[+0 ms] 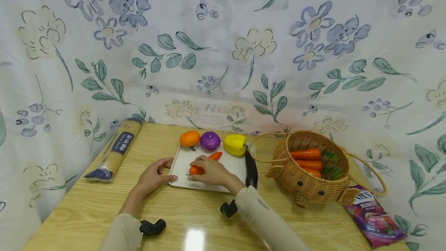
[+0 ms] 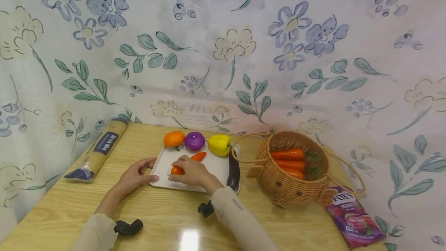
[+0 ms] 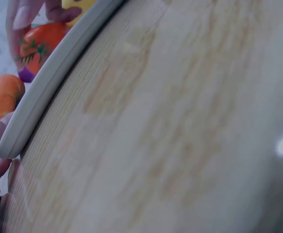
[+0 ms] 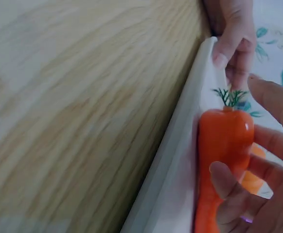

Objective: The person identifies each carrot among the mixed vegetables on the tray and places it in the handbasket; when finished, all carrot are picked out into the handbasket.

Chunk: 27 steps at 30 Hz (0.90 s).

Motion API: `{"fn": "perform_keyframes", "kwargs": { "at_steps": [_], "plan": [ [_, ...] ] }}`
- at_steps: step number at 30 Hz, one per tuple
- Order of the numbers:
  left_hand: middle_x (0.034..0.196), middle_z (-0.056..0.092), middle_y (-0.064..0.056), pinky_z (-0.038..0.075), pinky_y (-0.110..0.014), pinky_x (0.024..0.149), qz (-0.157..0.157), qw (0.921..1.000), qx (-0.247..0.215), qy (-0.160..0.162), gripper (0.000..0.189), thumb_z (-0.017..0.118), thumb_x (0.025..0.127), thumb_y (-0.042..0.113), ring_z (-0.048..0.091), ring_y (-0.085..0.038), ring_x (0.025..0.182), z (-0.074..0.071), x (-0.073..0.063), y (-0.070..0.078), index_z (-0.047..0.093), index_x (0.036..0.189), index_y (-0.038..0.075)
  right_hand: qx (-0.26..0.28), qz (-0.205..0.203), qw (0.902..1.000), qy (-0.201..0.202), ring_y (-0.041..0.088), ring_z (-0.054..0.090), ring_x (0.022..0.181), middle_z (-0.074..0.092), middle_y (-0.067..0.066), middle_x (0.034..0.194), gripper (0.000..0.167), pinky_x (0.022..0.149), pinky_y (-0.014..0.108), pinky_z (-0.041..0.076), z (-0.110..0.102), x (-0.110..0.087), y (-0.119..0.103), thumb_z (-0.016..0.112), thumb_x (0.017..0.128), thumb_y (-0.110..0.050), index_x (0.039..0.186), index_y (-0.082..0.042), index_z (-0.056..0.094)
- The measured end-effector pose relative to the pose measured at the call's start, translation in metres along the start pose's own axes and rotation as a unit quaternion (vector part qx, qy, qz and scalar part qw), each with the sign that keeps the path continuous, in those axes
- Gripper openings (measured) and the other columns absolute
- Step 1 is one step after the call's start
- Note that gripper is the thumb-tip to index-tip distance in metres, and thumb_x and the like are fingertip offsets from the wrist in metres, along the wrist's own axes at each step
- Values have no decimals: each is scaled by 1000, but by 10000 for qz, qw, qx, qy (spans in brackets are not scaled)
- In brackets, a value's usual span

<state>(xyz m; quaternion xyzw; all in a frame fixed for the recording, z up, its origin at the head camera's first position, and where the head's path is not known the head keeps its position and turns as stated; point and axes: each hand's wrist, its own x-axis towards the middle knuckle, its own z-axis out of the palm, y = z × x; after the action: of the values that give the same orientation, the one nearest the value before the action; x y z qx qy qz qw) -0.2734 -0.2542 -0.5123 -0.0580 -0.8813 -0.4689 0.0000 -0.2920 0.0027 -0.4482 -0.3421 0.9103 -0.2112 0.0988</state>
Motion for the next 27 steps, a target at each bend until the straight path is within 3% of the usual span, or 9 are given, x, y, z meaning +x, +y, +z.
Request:
{"fn": "perform_keyframes", "kwargs": {
  "at_steps": [4, 7, 10, 14, 20, 23, 27],
  "plan": [
    [114, 61, -9, 31, -27, 70, -14, 10000, -14, 32, 70, 83, 78, 27, 42, -15, 81, 1, -1, -2, 56, 139, 7, -229, -97, 9997, 84, 17, 59, 118, 57, 0, 136, 45, 96, 36, 49, -2, -15, 4, 63, 94, -49, 129, -21, 66],
    [114, 61, -9, 31, -27, 70, -22, 10000, -8, 41, 70, 83, 79, 28, 41, -14, 81, 0, -1, -2, 55, 139, 7, -314, -106, 9987, 381, 17, 61, 110, 58, 1, 131, 40, 88, 34, 51, -2, -26, 9, 65, 93, -50, 120, -21, 71],
    [113, 62, -10, 31, -26, 70, 22, 10000, 21, 57, 69, 83, 79, 27, 41, -13, 80, 0, -1, -1, 56, 139, 6, -414, 138, 9939, 1012, 16, 60, 96, 58, 3, 121, 42, 72, 28, 50, 4, -36, 13, 69, 88, -52, 113, -18, 70],
    [112, 62, -11, 30, -27, 70, 94, 9999, 14, 61, 69, 83, 79, 27, 41, -13, 80, 1, -1, 0, 55, 139, 4, -472, 695, 9775, 1937, 13, 52, 80, 55, 4, 107, 49, 55, 23, 41, 16, -43, 12, 72, 83, -59, 105, -15, 66],
    [110, 61, -9, 30, -26, 69, 18, 10000, 58, 69, 69, 83, 79, 26, 41, -12, 78, 2, 0, 0, 56, 138, 5, -725, 1217, 9568, 2538, 13, 43, 79, 46, 3, 100, 54, 51, 23, 35, 34, -42, 7, 65, 84, -66, 103, -16, 63],
    [111, 61, -8, 30, -27, 69, 22, 10000, 63, 44, 69, 83, 79, 26, 41, -12, 78, 2, 0, -1, 56, 139, 5, -802, 1331, 9495, 2725, 16, 45, 81, 45, 5, 100, 47, 52, 24, 36, 39, -42, 3, 71, 84, -57, 103, -15, 61],
    [111, 61, -8, 29, -28, 69, 15, 10000, 79, 39, 69, 83, 80, 28, 40, -13, 79, 1, 0, 0, 55, 139, 6, -442, 1635, 9412, 2924, 21, 48, 86, 47, 8, 102, 39, 54, 28, 39, 38, -44, -1, 79, 81, -42, 102, -14, 61]
  ]
}}
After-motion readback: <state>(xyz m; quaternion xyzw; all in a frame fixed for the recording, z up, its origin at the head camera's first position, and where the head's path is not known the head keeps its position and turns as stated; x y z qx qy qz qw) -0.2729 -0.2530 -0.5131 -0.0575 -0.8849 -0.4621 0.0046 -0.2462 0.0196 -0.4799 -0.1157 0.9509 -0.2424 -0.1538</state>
